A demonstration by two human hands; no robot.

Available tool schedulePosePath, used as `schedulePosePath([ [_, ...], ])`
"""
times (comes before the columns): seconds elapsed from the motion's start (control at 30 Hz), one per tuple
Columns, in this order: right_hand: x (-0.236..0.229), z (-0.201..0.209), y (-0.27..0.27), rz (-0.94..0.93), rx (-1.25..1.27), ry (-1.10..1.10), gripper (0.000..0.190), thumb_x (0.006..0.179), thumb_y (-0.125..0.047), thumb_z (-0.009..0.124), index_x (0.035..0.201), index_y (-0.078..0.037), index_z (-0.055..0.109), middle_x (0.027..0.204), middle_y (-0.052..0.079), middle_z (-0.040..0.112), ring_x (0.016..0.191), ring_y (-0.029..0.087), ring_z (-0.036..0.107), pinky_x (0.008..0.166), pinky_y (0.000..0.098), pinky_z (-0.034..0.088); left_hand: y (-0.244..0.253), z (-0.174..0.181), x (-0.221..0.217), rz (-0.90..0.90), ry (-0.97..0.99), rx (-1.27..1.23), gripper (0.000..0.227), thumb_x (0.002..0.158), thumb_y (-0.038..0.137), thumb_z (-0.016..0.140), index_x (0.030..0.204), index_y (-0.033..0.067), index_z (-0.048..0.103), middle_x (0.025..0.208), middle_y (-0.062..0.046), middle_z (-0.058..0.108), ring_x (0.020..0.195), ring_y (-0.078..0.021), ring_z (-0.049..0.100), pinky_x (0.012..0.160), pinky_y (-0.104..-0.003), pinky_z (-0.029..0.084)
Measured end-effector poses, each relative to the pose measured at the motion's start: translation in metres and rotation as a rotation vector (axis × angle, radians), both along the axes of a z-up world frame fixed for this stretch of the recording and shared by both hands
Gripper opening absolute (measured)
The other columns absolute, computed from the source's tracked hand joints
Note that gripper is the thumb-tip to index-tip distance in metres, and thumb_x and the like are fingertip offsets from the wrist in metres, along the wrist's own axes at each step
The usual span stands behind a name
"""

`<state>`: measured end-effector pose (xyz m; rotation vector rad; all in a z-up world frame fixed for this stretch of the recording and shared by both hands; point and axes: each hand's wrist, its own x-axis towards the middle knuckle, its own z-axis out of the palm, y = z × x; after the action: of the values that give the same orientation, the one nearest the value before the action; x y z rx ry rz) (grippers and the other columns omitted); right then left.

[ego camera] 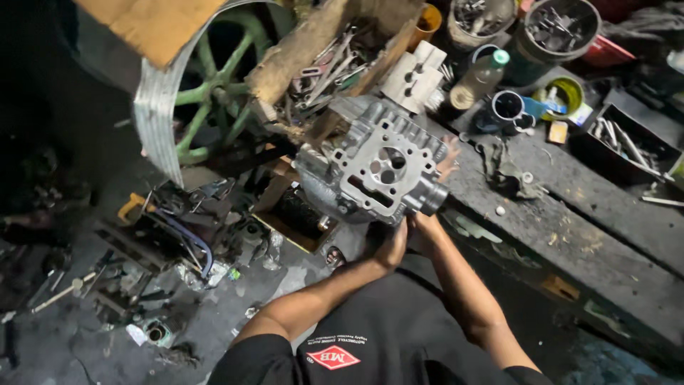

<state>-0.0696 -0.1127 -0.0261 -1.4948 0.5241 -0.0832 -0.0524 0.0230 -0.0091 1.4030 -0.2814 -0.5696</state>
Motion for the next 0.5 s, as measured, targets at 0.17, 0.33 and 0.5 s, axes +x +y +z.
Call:
schedulePosePath([
  [0.17, -0.007, 0.000, 0.020, -0.201, -0.198, -0.029, 0.044, 0.109, -0.028, 0.037, 0.139, -0.002, 0.056, 0.139, 0.015, 0.064, 0.127, 0.025, 0.059, 0.106, 0.0392, 0.049, -0.037, -0.004, 0.048, -0.065, 0.053, -0.036, 0.050, 0.112, 0.032, 0.037, 0.145, -0.0032, 0.049, 0.144, -0.017, 0.053, 0.135, -0.0274, 0.047, 0.110, -0.036, 0.040],
  [0.33, 0.005, 0.002, 0.001, 0.098, -0.104, 0.027, 0.046, 0.110, -0.026, 0.036, 0.145, -0.003, 0.053, 0.143, 0.017, 0.059, 0.130, 0.030, 0.054, 0.109, 0.0432, 0.044, -0.018, -0.014, 0.025, -0.016, -0.035, 0.039, 0.050, 0.113, 0.032, 0.036, 0.146, -0.0032, 0.048, 0.146, -0.017, 0.052, 0.136, -0.0273, 0.046, 0.111, -0.037, 0.039],
  [0.5, 0.006, 0.018, -0.006, -0.037, -0.115, -0.007, 0.045, 0.112, -0.025, 0.040, 0.144, 0.001, 0.055, 0.140, 0.026, 0.059, 0.127, 0.042, 0.053, 0.105, 0.0521, 0.042, -0.008, -0.010, -0.004, -0.028, -0.100, 0.053, 0.050, 0.113, 0.032, 0.035, 0.146, -0.0032, 0.047, 0.147, -0.017, 0.050, 0.137, -0.0271, 0.045, 0.113, -0.037, 0.038],
])
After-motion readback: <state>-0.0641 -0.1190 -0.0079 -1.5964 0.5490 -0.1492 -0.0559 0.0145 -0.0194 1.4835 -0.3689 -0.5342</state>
